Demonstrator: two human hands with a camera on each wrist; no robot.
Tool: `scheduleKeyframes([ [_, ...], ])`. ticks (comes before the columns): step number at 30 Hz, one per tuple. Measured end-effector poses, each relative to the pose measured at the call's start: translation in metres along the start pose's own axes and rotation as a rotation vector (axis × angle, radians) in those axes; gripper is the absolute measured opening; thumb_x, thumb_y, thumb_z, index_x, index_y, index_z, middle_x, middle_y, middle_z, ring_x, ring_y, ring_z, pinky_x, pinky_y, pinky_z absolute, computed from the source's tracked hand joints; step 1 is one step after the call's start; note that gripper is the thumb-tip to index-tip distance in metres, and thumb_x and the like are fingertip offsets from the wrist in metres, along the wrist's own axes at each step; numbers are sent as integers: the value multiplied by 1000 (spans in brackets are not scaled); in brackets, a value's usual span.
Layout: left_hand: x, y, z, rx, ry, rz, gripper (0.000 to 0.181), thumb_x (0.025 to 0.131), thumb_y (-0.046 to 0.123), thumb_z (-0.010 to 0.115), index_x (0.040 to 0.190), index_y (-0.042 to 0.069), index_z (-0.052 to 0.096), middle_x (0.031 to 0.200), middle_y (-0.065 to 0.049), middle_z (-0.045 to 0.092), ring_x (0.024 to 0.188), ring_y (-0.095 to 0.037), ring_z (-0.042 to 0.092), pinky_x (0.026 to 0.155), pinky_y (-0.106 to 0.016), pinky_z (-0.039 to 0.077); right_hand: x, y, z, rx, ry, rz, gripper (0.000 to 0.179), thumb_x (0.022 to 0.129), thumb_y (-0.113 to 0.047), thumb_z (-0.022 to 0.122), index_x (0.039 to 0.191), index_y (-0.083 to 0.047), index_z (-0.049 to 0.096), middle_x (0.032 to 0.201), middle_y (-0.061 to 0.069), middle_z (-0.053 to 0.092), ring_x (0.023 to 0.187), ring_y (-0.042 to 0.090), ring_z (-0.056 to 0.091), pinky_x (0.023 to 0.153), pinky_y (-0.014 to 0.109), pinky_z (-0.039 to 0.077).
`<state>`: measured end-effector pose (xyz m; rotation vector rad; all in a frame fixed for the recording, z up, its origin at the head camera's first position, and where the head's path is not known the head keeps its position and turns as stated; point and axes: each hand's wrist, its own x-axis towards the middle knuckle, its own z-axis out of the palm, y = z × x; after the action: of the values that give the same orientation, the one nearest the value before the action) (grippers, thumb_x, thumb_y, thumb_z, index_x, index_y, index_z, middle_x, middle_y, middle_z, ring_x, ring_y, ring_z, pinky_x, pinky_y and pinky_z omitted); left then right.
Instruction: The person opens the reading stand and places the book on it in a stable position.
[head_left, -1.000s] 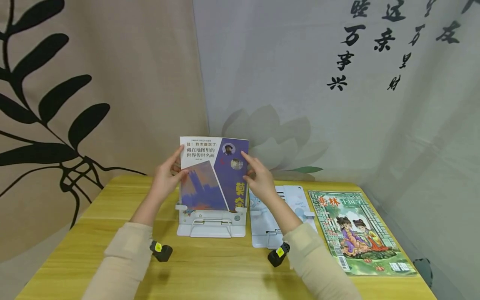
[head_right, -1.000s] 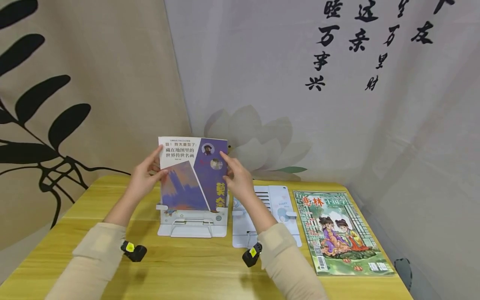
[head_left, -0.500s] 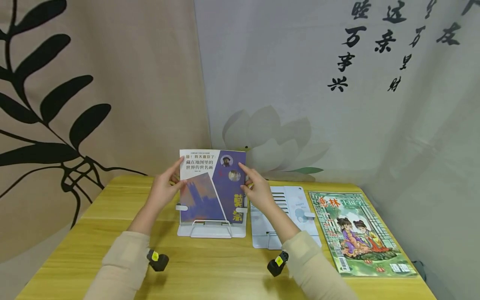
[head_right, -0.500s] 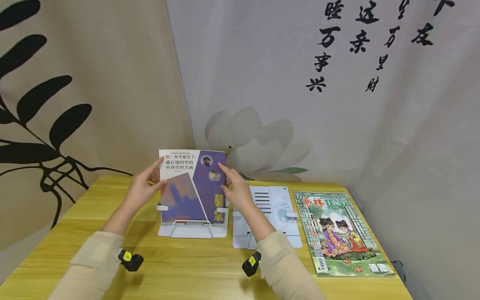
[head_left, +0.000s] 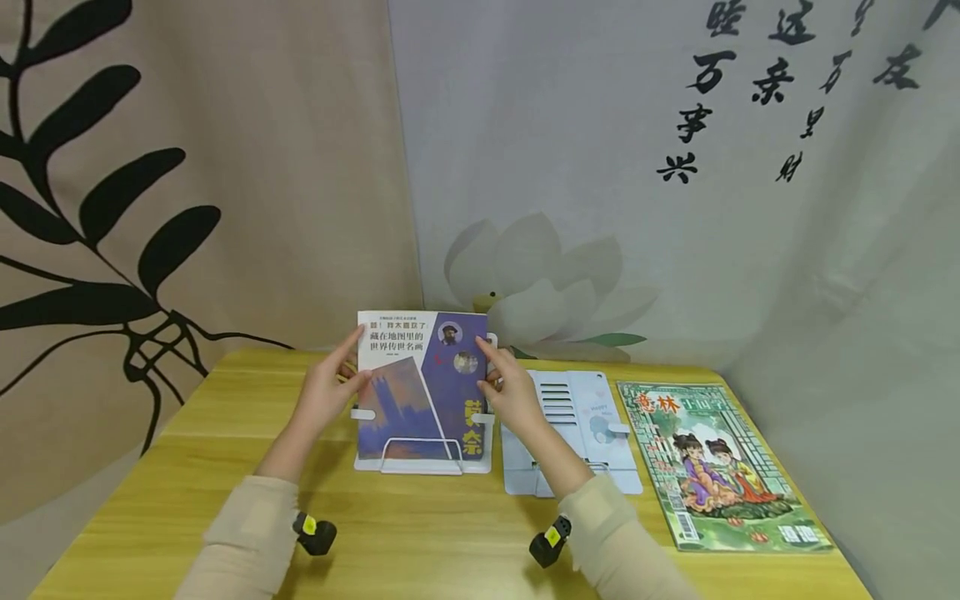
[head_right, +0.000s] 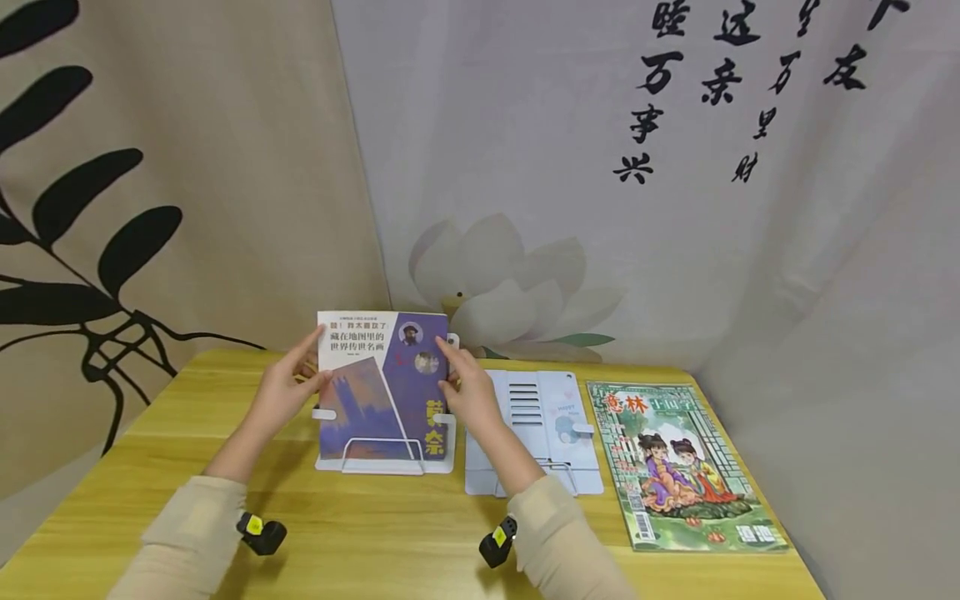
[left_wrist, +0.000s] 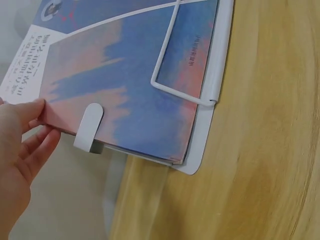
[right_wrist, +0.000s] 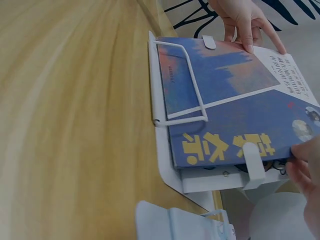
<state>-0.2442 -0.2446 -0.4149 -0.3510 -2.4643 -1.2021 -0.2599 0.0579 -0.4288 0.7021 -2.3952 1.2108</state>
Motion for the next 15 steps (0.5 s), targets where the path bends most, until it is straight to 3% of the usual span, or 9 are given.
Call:
scheduleKeyframes([
  [6, -5, -1, 0, 18, 8, -1, 76, 88, 7, 70, 150, 28, 33, 81, -8, 62, 69, -20, 58, 61, -29, 52, -7, -3, 6, -64, 53, -32, 73, 79, 6, 74, 144, -13, 46, 119, 6, 56, 77, 14, 60, 62, 20, 51],
  [15, 0, 6, -10, 113, -85, -3, 76, 90, 8, 68, 152, 30, 29, 86, -9, 67, 71, -22, 61, 61, -35, 51, -6, -11, 0, -145, 9, -4, 74, 79, 1, 76, 145, -12, 44, 118, 4, 54, 72, 10, 58, 61, 20, 49],
])
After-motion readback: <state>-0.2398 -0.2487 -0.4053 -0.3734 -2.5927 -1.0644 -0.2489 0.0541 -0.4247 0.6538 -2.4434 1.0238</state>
